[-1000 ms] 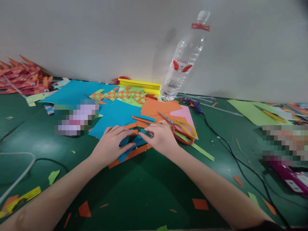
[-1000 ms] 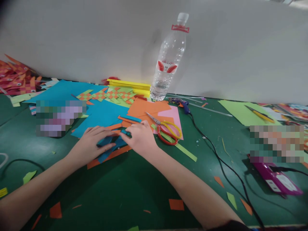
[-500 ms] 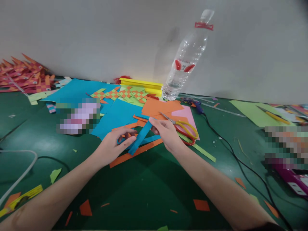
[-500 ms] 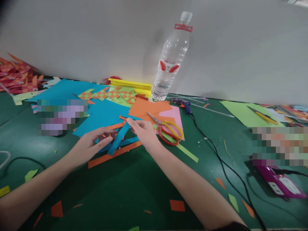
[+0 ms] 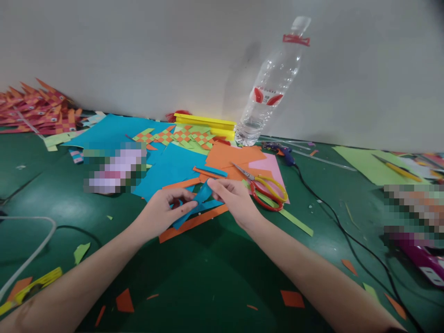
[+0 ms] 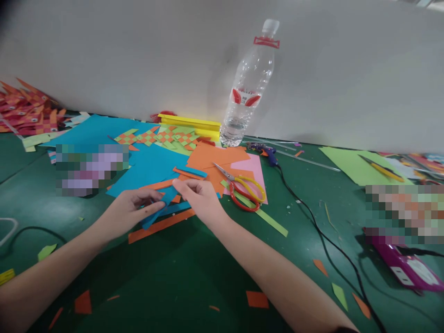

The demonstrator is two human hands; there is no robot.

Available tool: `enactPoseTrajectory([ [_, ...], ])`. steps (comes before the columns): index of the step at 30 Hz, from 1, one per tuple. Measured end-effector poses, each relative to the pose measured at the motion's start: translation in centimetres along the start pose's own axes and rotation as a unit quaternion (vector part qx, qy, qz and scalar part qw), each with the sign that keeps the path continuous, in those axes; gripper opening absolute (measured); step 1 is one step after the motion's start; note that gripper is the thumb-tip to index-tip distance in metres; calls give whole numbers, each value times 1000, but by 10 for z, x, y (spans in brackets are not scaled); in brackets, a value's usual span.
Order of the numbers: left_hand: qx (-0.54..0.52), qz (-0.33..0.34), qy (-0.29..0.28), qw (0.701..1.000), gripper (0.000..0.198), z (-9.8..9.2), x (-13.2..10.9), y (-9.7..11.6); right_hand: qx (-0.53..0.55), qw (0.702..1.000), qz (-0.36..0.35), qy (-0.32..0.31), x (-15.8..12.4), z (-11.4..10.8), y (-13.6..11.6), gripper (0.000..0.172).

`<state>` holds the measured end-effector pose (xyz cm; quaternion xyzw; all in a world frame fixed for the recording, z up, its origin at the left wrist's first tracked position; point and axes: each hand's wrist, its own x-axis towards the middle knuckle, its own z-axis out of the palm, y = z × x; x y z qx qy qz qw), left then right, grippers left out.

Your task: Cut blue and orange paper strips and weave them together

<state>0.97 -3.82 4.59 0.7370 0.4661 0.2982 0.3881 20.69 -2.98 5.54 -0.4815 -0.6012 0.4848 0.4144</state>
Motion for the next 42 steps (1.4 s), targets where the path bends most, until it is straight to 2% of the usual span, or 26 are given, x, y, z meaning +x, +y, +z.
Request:
enactPoseTrajectory([
  [1, 22, 3, 12, 1000, 26, 0, 0, 0, -27, 999, -17, 1, 0, -1, 0, 35],
  [2, 49, 8, 27, 998, 26, -1, 0, 0, -54, 998, -37, 2, 0, -1, 0, 37],
  [5, 130, 55, 68, 988, 27, 0, -1, -2, -95, 992, -77, -19, -1, -3, -1, 63],
  [9, 226, 141, 94, 959, 33, 2, -2, -6, -77, 992, -60, -83, -2, -3, -3, 71],
  [15, 282, 148, 105, 942, 47, 1, -3, -8, -51, 987, -28, -150, -5, -1, -5, 59],
  [18, 292, 152, 112, 938, 51, 1, -2, -10, -69, 988, -23, -133, -4, 0, -2, 51],
  [20, 296, 155, 115, 936, 53, 1, -2, -11, -75, 990, -15, -115, -3, 1, 0, 40],
  [23, 296, 149, 114, 936, 55, 2, -2, -13, -41, 991, -9, -126, -2, 2, 1, 27],
  [27, 296, 144, 112, 938, 58, 2, -1, -15, 4, 989, -16, -144, -1, 1, 3, 27],
  [31, 296, 124, 95, 942, 64, 1, -2, -13, -11, 989, -38, -141, 1, 0, 7, 26],
  [36, 188, 52, 74, 978, 56, -3, -3, -6, -52, 995, -35, -79, 4, -3, 10, 19],
  [42, 84, -15, 81, 993, 57, -3, -2, -5, -47, 998, -29, -42, 8, -6, 13, 17],
])
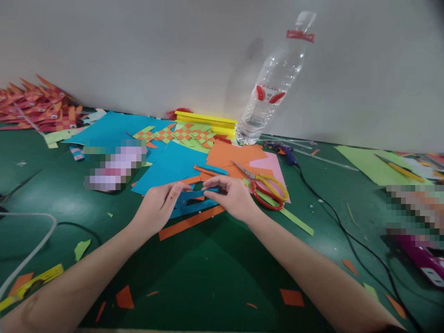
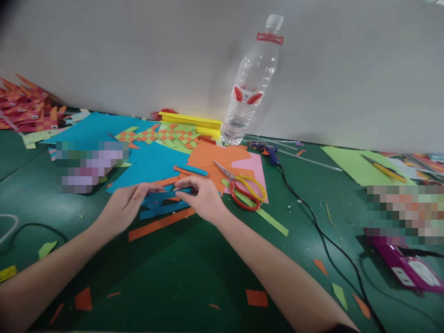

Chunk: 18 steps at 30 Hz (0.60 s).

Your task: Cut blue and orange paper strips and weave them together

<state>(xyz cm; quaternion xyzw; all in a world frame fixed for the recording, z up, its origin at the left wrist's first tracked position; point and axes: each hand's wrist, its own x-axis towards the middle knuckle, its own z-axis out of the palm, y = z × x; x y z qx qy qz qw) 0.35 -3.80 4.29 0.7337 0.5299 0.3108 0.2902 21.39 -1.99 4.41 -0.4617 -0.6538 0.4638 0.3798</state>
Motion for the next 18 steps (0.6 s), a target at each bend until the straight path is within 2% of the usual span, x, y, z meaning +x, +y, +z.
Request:
enactPoseTrajectory([
  [4, -96, -48, 10, 994, 59, 1, 2, -1, 14, 1000, 1, 6, 1, -1, 0, 15],
  [7, -121, -69, 2, 990, 61, 2, 3, -1, 30, 1000, 8, -1, 1, -2, -2, 13],
  [11, -127, -69, -5, 990, 59, 1, 4, -1, 29, 1000, 6, -2, 1, -3, -2, 12],
  [18, -74, -49, -29, 996, 34, 0, 4, 5, 38, 999, -8, -10, 1, -4, -1, 14],
])
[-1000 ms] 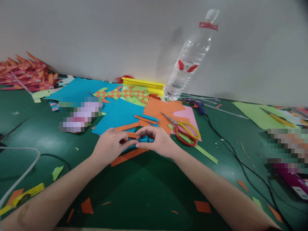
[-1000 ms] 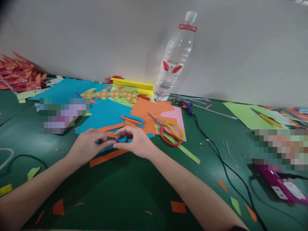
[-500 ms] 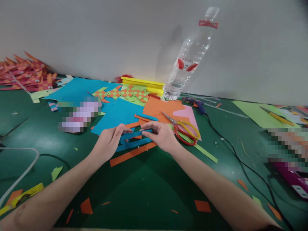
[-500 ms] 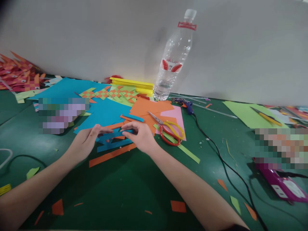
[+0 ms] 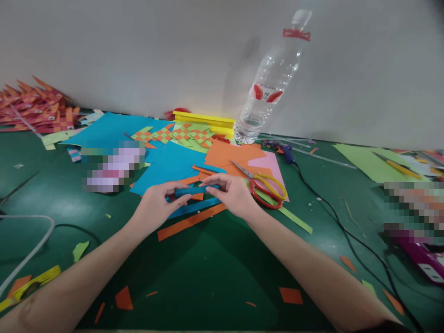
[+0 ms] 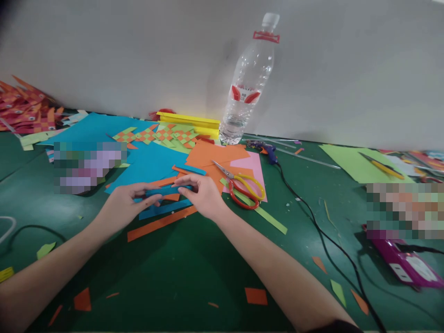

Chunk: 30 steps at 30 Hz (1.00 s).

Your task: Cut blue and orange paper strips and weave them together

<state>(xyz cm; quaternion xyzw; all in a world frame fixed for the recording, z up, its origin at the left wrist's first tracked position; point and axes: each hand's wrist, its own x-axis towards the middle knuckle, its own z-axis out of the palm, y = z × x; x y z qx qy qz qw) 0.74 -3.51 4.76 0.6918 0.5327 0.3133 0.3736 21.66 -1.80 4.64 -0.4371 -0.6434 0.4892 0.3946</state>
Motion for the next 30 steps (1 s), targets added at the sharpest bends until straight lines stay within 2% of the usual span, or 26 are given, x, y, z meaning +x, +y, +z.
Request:
enactPoseTrajectory([
  [7, 23, -25, 11, 999, 25, -3, 1, 1, -14, 1000, -6, -7, 1, -1, 3, 21],
  [13, 50, -13, 18, 999, 24, -4, 2, 6, -2, 999, 48, 17, 2, -2, 9, 33],
  [17, 60, -13, 27, 998, 24, -5, 2, 8, 39, 998, 56, 4, 2, -3, 8, 25],
  [20, 56, -19, 31, 998, 24, -6, 2, 8, 23, 998, 54, 4, 2, -4, 7, 21],
  [30, 28, -29, 37, 999, 24, -7, 4, 5, 6, 998, 54, 16, 1, -5, 6, 21],
])
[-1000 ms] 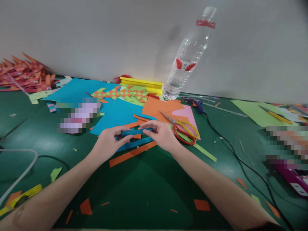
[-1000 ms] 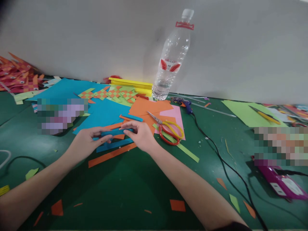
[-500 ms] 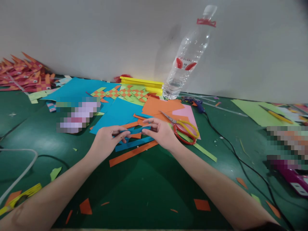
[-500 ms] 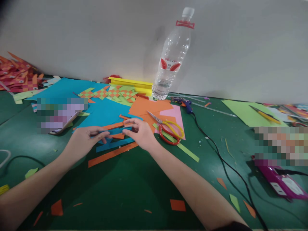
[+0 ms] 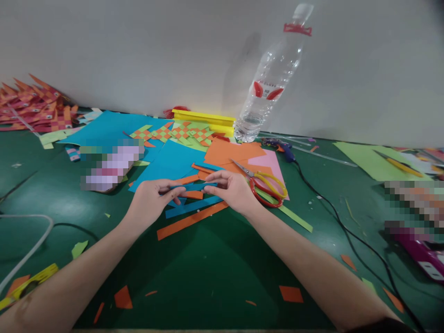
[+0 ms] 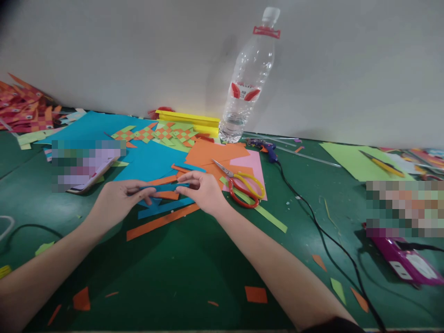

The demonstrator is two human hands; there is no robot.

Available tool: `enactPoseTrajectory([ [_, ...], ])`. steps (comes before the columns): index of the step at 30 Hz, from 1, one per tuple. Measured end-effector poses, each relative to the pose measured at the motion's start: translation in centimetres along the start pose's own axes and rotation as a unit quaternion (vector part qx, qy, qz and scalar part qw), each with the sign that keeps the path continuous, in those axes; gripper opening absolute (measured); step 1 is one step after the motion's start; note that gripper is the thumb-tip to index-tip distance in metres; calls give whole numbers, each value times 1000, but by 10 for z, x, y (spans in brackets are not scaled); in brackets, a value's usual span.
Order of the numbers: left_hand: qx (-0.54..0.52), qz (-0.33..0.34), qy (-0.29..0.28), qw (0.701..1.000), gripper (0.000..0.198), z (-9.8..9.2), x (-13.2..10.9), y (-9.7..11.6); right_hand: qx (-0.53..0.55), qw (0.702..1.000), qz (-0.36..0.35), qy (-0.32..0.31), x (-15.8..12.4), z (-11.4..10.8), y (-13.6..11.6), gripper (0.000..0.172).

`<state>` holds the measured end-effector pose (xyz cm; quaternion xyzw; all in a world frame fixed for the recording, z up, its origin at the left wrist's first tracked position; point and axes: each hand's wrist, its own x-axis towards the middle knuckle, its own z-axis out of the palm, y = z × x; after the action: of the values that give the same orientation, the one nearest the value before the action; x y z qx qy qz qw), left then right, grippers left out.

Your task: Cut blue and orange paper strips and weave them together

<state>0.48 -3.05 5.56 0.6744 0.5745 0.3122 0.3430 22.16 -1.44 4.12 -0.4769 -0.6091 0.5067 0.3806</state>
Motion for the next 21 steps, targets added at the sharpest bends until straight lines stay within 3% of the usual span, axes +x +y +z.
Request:
enactPoseTrajectory([
  [21, -47, -7, -2, 999, 25, -2, 1, -9, 36, 999, -4, 9, 3, -1, 2, 23],
])
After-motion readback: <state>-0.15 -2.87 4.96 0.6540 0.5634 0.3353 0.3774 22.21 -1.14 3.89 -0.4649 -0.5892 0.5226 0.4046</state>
